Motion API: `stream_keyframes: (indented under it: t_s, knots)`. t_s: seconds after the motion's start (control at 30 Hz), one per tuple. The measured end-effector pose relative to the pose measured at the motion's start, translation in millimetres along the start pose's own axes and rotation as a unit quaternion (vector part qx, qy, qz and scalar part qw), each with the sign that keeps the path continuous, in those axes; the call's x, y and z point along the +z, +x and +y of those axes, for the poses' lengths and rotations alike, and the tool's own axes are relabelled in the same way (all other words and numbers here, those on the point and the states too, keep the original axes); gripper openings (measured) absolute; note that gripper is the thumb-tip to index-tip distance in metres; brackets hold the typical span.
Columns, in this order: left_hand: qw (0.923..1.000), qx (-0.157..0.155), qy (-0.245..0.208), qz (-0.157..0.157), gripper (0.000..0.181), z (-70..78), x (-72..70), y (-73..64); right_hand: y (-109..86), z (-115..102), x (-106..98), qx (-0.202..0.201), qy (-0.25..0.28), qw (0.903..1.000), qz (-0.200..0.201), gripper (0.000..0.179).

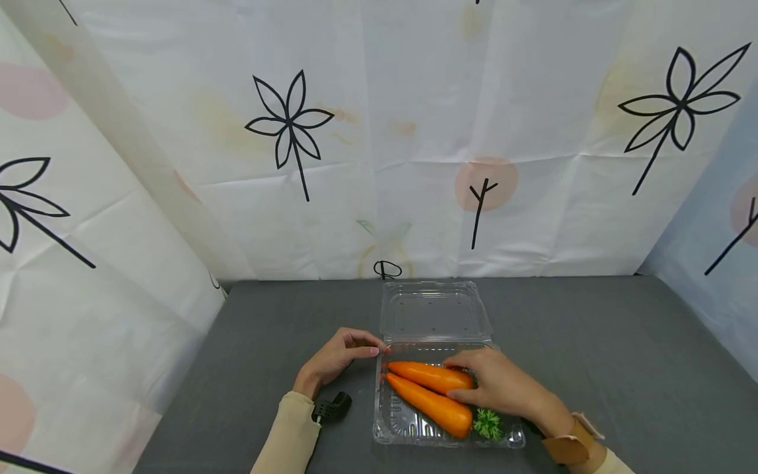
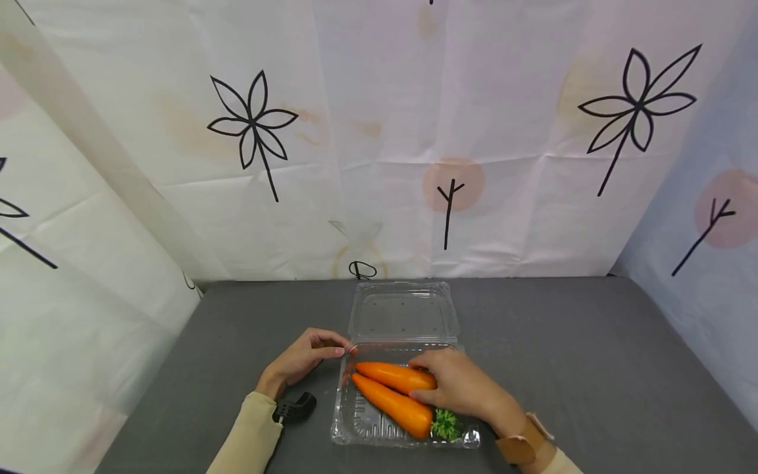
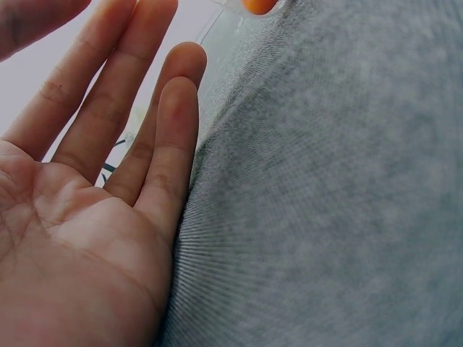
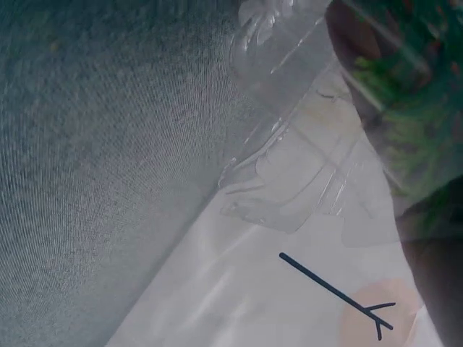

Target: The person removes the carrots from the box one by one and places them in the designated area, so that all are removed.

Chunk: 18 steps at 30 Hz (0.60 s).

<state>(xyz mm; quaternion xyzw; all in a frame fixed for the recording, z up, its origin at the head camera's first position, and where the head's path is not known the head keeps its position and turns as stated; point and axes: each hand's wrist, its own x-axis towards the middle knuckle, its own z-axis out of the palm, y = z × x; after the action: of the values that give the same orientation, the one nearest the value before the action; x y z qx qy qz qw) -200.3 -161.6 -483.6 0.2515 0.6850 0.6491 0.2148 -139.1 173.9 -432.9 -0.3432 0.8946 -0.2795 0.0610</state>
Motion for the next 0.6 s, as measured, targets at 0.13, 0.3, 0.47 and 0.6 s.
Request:
stream_keyframes:
  t_s: [0.13,0.3,0.47,0.6]
  knots:
    - [1.0,-0.002,0.0,0.002,0.03,-0.7,-0.3,-0.2,0.4,-1.2,2.4,0.006,0.002,1.0,0.001,0.043]
    - [1.0,-0.005,0.001,0.005,0.03,-1.9,-0.2,-0.7,-0.3,-0.9,4.7,0.008,0.028,0.9994,0.018,0.041]
    - [0.9999,-0.006,0.004,0.01,0.029,-1.7,0.2,-0.8,-0.9,-1.1,2.1,0.005,0.087,0.9952,0.043,0.04]
    - [0.9999,-0.008,0.005,0.013,0.029,-1.0,0.3,-0.8,-2.1,-2.6,-1.9,-0.01,0.119,0.9891,0.086,0.04]
